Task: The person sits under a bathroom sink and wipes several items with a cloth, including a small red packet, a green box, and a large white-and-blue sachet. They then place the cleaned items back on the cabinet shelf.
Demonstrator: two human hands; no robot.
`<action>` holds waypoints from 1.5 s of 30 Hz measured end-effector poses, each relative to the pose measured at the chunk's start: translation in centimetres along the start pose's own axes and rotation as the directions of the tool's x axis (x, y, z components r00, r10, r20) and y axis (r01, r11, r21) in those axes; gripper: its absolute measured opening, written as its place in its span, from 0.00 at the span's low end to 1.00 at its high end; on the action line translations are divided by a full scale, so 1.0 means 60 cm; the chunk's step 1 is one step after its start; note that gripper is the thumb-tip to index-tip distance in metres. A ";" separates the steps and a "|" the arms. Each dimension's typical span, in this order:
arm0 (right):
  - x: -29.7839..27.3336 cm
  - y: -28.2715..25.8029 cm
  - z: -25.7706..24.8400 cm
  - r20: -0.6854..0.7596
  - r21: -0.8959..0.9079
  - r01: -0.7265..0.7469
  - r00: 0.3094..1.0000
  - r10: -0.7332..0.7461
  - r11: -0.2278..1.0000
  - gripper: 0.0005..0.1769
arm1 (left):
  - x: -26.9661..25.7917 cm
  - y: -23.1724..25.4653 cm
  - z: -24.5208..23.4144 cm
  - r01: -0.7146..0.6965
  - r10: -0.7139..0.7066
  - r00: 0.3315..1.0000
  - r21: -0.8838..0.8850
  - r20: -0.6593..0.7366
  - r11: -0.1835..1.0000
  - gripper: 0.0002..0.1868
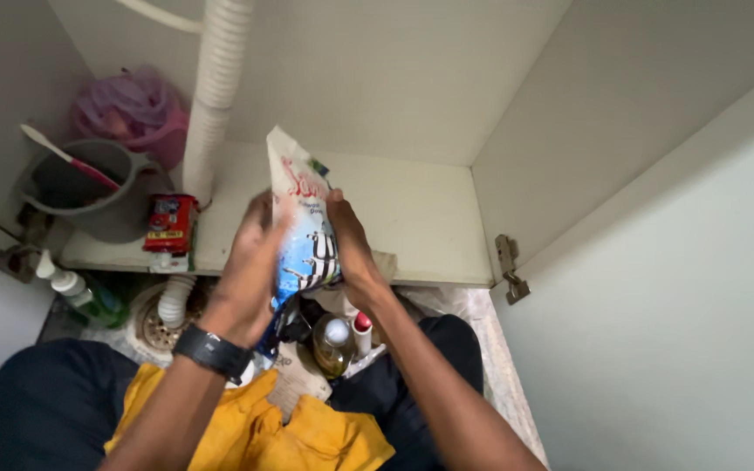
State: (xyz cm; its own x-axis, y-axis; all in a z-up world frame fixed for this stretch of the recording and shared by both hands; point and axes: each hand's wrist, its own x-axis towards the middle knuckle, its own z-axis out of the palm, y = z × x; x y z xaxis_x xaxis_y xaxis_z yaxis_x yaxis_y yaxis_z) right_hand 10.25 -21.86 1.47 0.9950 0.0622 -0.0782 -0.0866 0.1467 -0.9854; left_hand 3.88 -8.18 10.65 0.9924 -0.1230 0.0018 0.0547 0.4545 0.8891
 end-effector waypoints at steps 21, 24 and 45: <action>-0.003 0.033 0.045 0.169 0.409 -0.142 0.982 0.079 0.902 0.53 | 0.017 -0.111 -0.026 0.067 -0.066 0.997 -0.035 0.025 0.997 0.48; -0.001 0.037 0.038 0.178 0.515 -0.096 0.984 0.003 0.852 0.50 | 0.024 -0.118 -0.022 -0.315 0.286 0.942 0.169 0.176 0.934 0.50; 0.046 0.033 -0.041 -0.155 -0.744 -0.191 0.981 0.113 0.640 0.43 | 0.017 -0.154 -0.174 0.217 -0.211 0.974 -0.582 0.080 0.783 0.45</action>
State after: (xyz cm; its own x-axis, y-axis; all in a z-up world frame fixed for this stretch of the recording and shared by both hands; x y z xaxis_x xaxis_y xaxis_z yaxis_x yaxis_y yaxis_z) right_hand 12.96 -23.80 -1.08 0.9745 -0.0753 -0.2115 -0.2085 -0.6529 -0.7282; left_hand 5.55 -3.28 -2.36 0.9465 -0.2865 -0.1487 0.3228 0.8430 0.4302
